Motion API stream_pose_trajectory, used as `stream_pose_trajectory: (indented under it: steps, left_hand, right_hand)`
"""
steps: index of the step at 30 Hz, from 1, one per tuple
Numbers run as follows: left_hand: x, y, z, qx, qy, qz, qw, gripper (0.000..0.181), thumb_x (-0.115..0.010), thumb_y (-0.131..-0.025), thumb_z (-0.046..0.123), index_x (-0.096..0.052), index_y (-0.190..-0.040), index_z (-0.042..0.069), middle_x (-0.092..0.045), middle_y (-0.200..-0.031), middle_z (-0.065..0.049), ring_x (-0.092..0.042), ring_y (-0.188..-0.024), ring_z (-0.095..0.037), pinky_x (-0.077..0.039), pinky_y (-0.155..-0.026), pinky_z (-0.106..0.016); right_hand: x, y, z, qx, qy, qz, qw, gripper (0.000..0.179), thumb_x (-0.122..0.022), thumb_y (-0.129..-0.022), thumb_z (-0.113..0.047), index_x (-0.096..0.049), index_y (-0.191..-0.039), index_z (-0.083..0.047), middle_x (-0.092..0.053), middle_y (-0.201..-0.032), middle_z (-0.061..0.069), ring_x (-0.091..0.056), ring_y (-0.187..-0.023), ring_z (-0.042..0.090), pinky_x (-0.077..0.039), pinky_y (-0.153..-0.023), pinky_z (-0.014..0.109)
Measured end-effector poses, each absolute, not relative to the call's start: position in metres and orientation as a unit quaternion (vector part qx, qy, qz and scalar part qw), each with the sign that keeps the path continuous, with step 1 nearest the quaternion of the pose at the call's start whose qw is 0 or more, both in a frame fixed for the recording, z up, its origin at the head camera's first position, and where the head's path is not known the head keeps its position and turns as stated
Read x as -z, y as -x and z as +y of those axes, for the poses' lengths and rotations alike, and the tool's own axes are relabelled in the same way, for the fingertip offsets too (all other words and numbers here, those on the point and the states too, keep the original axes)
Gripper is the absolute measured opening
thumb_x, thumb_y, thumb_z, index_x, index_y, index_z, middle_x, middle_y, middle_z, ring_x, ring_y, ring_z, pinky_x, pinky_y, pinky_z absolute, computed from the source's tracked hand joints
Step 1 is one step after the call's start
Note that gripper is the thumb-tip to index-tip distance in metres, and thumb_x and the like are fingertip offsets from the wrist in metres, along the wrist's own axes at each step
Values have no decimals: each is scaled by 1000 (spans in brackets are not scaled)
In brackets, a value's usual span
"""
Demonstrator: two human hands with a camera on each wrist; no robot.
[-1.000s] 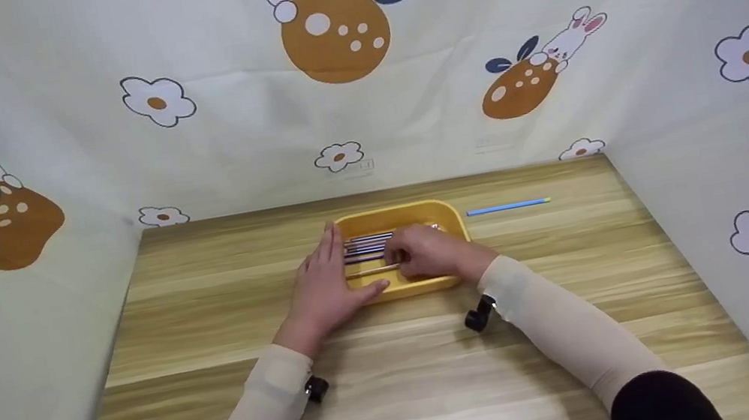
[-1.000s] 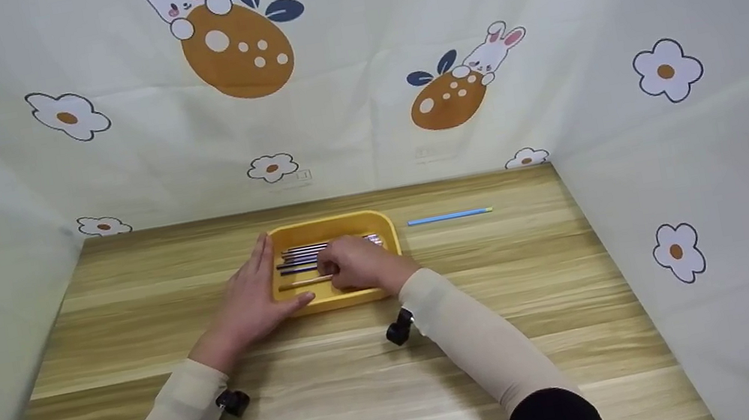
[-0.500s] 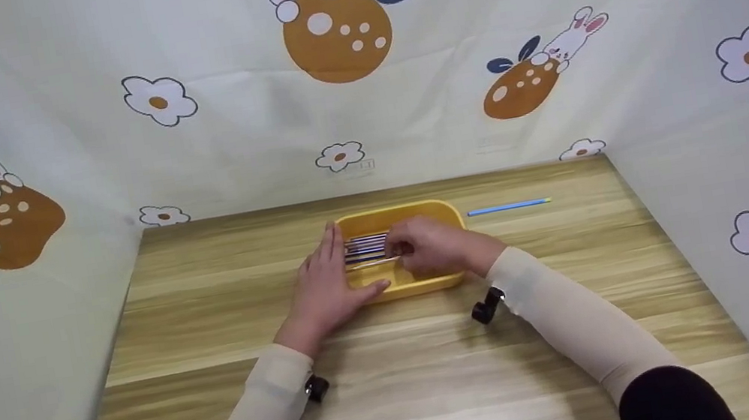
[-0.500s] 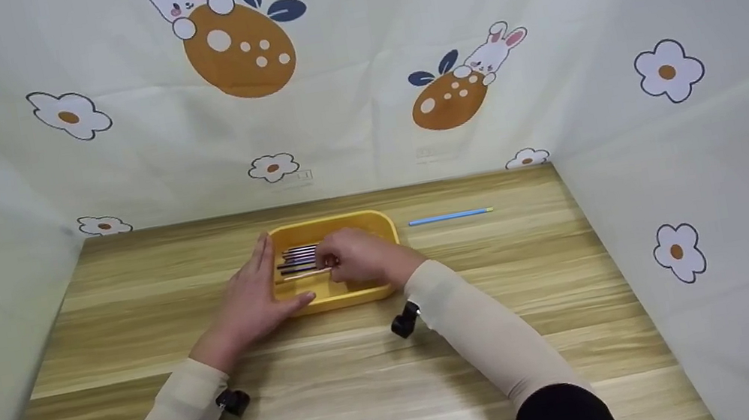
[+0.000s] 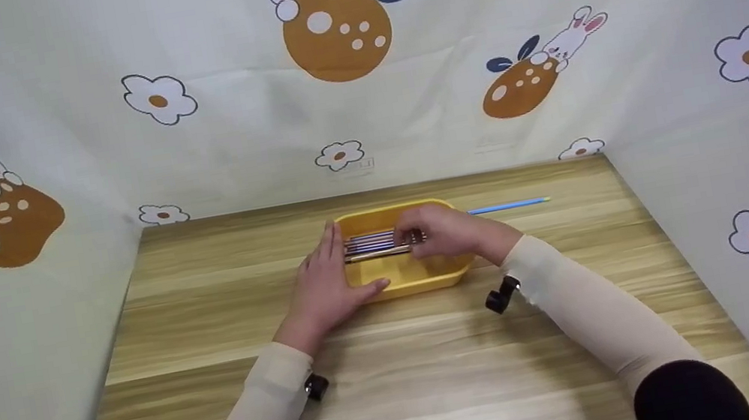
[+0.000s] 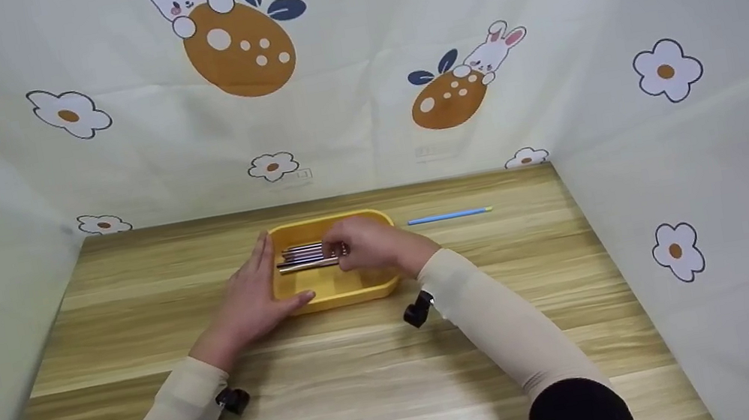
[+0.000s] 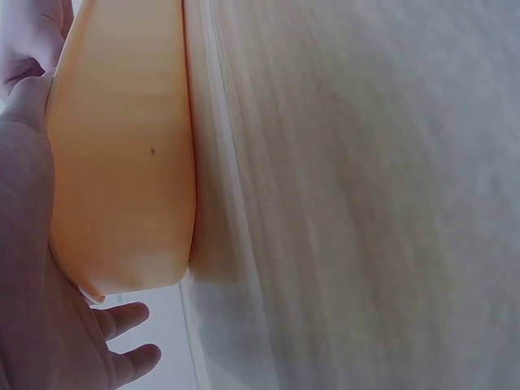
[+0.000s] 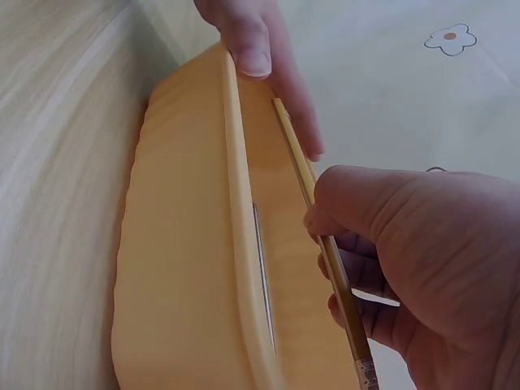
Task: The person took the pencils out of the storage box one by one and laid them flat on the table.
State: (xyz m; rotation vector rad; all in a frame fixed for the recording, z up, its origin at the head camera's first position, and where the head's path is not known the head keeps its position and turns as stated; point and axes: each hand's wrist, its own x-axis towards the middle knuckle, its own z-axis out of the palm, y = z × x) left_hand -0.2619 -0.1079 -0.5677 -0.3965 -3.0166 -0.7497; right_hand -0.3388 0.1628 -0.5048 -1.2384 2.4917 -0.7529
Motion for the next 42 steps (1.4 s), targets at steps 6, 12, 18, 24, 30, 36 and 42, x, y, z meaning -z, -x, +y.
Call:
stream_pose_trajectory:
  steps: [6, 12, 18, 24, 30, 36, 42]
  left_hand:
    - [567, 262, -108, 243, 127, -962, 0, 137, -74, -88, 82, -4, -177, 3, 0, -185, -13, -31, -162, -46, -24, -132, -61]
    - [566, 261, -109, 247, 127, -961, -2, 137, -74, -89, 81, -3, -177, 4, 3, -185, -12, -29, -163, -46, -23, -132, -61]
    - [564, 259, -108, 246, 124, -961, 0, 137, -74, -88, 81, -4, -177, 4, -1, -186, -14, -29, -163, -46, -23, -132, -61]
    - [565, 260, -108, 241, 128, -962, -1, 138, -70, -88, 85, -4, -177, 3, -4, -186, -16, -30, -163, -46, -24, -132, -62]
    - [566, 260, -108, 250, 126, -960, 0, 138, -72, -87, 85, -5, -177, 3, -6, -185, -17, -31, -163, -46, -24, -132, -62]
    - [567, 260, -107, 248, 124, -961, -1, 137, -74, -89, 81, -4, -177, 3, -4, -186, -16, -28, -164, -45, -22, -133, -61]
    - [568, 261, -108, 247, 122, -961, -5, 137, -73, -89, 81, -2, -177, 4, 2, -185, -12, -27, -164, -45, -21, -133, -61]
  right_hand:
    - [502, 340, 170, 271, 443, 846, 120, 28, -74, -90, 7, -78, -117, 2, -76, -111, 15, -68, -97, 27, -59, -88, 45]
    - [498, 341, 180, 267, 441, 848, 121, 29, -73, -91, 7, -78, -118, 2, -76, -112, 15, -68, -98, 28, -59, -88, 47]
    - [493, 342, 192, 263, 427, 855, 130, 26, -72, -95, 4, -79, -120, 0, -76, -114, 14, -67, -99, 25, -59, -89, 46]
    - [492, 344, 208, 273, 425, 856, 113, 25, -74, -93, 6, -79, -116, 0, -76, -109, 12, -68, -95, 25, -60, -85, 45]
    - [493, 346, 228, 273, 414, 863, 95, 24, -70, -92, 8, -78, -113, 0, -76, -103, 14, -66, -91, 23, -58, -80, 40]
    - [490, 349, 247, 276, 398, 870, 95, 18, -76, -94, 6, -79, -109, -3, -76, -103, 15, -66, -91, 23, -57, -81, 42]
    - [488, 351, 267, 264, 384, 880, 96, 22, -74, -92, 9, -80, -111, -1, -76, -101, 12, -65, -90, 22, -57, -80, 42]
